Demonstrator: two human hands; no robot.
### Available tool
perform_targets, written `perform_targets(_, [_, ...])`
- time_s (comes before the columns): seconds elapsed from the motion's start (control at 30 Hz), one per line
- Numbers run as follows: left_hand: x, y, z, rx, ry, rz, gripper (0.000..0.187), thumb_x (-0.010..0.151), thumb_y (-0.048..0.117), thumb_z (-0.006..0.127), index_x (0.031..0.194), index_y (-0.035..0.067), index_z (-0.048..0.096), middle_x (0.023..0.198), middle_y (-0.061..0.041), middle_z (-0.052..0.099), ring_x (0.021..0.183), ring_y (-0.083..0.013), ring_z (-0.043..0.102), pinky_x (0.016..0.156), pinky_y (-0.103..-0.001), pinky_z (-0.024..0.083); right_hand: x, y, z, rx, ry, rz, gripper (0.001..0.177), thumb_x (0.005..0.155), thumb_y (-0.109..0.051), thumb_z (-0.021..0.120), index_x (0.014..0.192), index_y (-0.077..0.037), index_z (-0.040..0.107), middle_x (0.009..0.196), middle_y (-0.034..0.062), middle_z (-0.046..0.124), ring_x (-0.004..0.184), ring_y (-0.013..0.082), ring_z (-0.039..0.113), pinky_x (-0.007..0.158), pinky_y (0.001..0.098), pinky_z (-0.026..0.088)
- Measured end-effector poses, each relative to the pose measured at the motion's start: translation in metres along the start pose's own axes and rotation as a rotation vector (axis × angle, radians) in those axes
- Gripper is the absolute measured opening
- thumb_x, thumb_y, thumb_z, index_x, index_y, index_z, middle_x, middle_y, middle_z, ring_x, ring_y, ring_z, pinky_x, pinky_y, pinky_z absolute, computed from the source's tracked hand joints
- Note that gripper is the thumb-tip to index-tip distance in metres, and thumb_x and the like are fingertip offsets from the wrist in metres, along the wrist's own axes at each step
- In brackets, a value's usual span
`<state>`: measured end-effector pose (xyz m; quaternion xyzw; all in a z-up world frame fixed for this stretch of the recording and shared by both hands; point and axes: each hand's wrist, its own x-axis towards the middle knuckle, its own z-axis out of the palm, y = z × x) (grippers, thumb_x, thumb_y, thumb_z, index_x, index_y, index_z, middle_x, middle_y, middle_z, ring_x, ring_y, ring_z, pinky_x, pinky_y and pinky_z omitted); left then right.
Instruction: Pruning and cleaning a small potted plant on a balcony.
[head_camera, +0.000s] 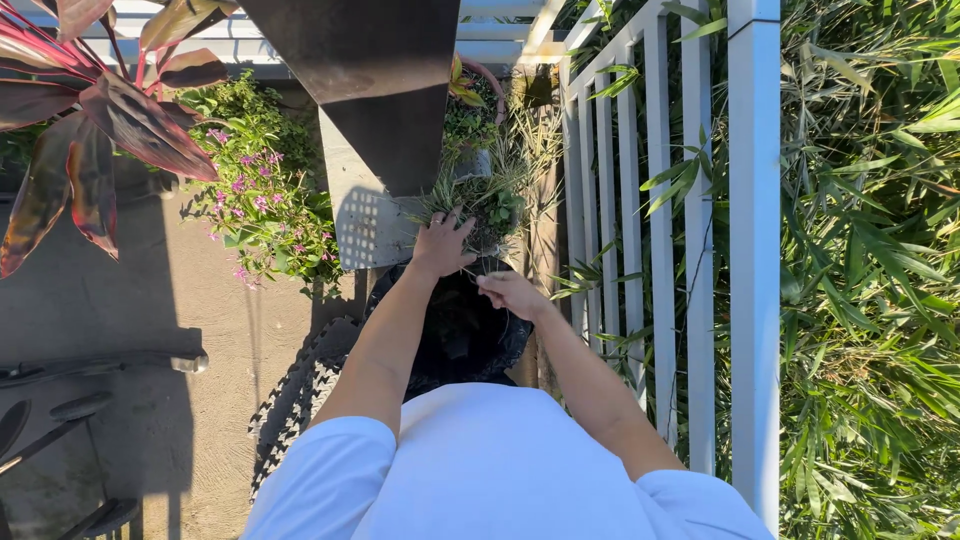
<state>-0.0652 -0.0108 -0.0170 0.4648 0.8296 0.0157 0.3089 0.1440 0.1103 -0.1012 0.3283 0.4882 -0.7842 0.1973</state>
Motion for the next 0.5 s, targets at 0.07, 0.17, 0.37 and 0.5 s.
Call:
perform_targets(0.07, [0.009,-0.001,0.004,-0.030,-0.008,-0.013,0.082,0.089,0.054,0.070,0.158,0.029,0.034,0.167,-0.007,0.025,0.148,-0.0366,0.031,0.113,-0.058,0.038,-0.020,0.007,0.032,-0.260,0.015,0.099,0.032,0.099,-0.035,0.073,0.112,-0.008,0.064,0.088,0.0043,0.062,0.072,0.0139,0.056,0.066,0.0310,0.048])
perform_targets(0.17, [0.028,0.000,0.024,-0.058,0.027,-0.053,0.064,0.099,0.051,0.056,0.156,0.029,0.040,0.165,-0.008,0.029,0.146,-0.0377,0.033,0.111,-0.059,0.040,-0.008,0.050,0.032,-0.901,0.040,-0.003,0.058,0.087,-0.035,0.082,0.137,-0.012,0.062,0.121,0.0211,0.063,0.099,0.0333,0.062,0.082,0.0433,0.052])
perform_targets(0.37, [0.041,0.036,0.015,0.145,0.029,-0.086,0.057,0.104,0.054,0.047,0.154,0.027,0.042,0.155,-0.011,0.034,0.142,-0.0343,0.035,0.103,-0.063,0.045,-0.007,-0.001,0.035,-1.000,0.206,-0.133,0.042,0.086,-0.031,0.078,0.124,-0.013,0.075,0.114,0.0126,0.076,0.106,0.0306,0.070,0.093,0.0421,0.054])
perform_targets(0.5, [0.068,0.035,0.021,0.296,0.047,-0.131,0.064,0.098,0.060,0.054,0.148,0.020,0.049,0.151,-0.009,0.037,0.140,-0.0271,0.036,0.100,-0.062,0.047,-0.020,-0.073,0.039,-0.891,0.387,-0.142,0.035,0.088,-0.028,0.075,0.120,-0.013,0.075,0.099,0.0112,0.078,0.096,0.0306,0.074,0.087,0.0400,0.057])
